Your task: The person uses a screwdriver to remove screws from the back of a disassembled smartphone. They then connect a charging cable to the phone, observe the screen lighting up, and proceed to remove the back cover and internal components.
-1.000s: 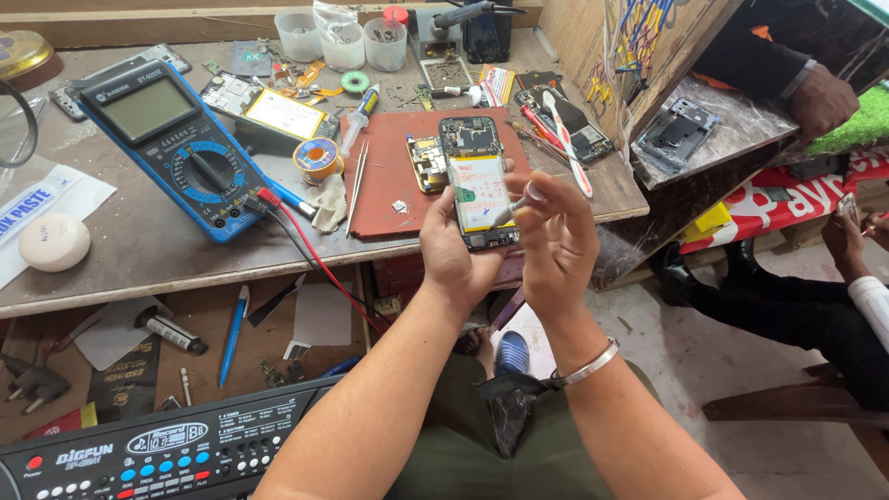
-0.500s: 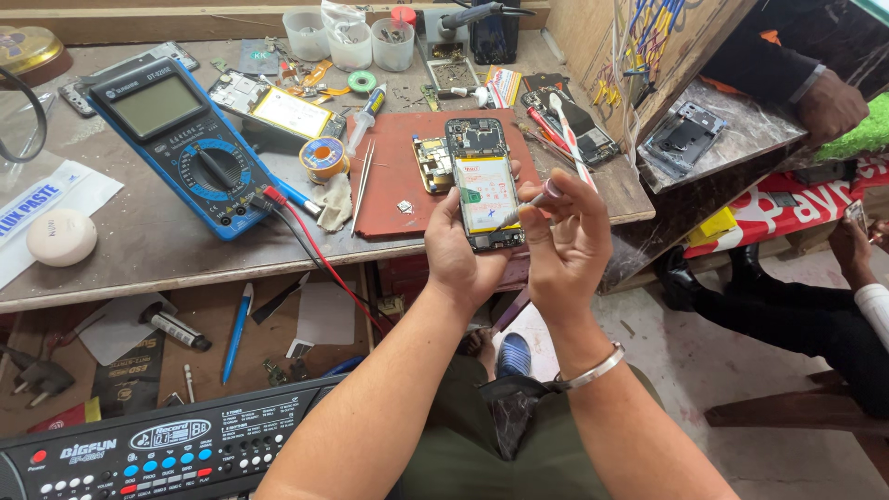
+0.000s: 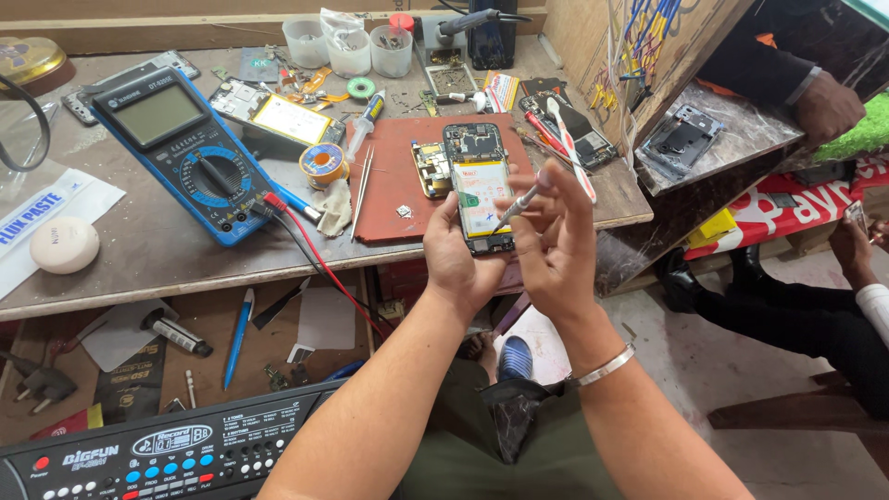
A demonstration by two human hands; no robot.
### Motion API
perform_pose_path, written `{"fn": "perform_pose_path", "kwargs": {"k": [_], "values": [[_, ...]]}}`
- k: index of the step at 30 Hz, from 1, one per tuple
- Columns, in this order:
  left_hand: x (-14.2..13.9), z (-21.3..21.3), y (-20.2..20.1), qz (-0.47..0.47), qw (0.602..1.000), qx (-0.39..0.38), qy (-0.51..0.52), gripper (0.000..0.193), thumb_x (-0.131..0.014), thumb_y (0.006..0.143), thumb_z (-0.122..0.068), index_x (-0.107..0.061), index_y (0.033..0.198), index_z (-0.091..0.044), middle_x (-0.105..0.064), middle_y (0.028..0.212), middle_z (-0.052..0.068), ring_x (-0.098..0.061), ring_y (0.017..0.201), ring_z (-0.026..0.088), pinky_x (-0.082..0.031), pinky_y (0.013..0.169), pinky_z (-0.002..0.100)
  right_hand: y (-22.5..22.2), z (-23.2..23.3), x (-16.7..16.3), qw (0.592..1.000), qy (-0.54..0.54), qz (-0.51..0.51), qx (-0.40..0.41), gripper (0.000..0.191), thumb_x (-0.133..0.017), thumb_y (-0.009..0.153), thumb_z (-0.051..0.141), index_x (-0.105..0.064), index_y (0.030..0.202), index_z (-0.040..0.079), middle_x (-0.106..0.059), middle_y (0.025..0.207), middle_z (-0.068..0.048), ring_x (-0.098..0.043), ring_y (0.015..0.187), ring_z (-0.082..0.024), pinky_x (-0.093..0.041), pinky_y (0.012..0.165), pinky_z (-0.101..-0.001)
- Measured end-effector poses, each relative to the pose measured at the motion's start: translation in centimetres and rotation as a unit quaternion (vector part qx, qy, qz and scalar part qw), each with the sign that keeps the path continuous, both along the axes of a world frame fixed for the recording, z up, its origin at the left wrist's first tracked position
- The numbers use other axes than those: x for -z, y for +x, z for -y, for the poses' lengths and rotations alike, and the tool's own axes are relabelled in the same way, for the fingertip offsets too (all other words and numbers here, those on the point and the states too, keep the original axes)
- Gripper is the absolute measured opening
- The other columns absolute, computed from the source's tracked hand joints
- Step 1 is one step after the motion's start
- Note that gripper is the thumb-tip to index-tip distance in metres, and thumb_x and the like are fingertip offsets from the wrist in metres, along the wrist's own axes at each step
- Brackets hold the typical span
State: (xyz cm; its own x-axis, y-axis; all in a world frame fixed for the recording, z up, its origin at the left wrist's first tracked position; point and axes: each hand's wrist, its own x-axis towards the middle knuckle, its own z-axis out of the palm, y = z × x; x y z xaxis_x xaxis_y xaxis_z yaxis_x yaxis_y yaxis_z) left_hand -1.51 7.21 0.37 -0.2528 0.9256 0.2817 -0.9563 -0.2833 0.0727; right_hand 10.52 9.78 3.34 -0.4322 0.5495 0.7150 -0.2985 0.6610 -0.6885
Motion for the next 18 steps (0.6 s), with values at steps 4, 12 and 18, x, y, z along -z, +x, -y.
{"fn": "perform_pose_path", "kwargs": {"k": [4,12,18], "values": [[-0.3,0.2,0.0,-0.038,0.997,-0.02,-0.066,0.058,-0.025,0.107,-0.035,-0.041,0.15,0.001,-0.055,0.145,0.019,-0.058,0.127,0.034,-0.045,0.111,0.05,0.0,-0.5,-0.1,0.999,0.006,0.025,0.037,0.089,-0.076,0.094,-0.009,-0.023,0.161,0.014,-0.058,0.125,-0.016,-0.069,0.111,-0.021,-0.062,0.095,-0.0335],[-0.8,0.5,-0.1,-0.03,0.999,-0.004,-0.032,0.058,-0.027,0.108,-0.035,-0.041,0.151,0.001,-0.054,0.147,0.018,-0.058,0.126,0.033,-0.046,0.109,0.051,0.6,-0.3,-0.1,1.0,-0.002,-0.003,-0.024,0.085,-0.061,0.104,-0.016,-0.014,0.164,0.02,-0.057,0.134,-0.021,-0.07,0.12,-0.028,-0.062,0.106,-0.04],[-0.7,0.5,-0.1,-0.021,0.998,-0.005,-0.051,0.058,-0.03,0.107,-0.036,-0.042,0.153,-0.002,-0.054,0.149,0.017,-0.059,0.128,0.034,-0.05,0.103,0.049,1.4,-1.4,-0.4,0.996,-0.034,-0.079,0.019,0.086,-0.062,0.112,-0.011,-0.004,0.166,0.024,-0.057,0.131,-0.018,-0.069,0.114,-0.024,-0.062,0.098,-0.0348]]}}
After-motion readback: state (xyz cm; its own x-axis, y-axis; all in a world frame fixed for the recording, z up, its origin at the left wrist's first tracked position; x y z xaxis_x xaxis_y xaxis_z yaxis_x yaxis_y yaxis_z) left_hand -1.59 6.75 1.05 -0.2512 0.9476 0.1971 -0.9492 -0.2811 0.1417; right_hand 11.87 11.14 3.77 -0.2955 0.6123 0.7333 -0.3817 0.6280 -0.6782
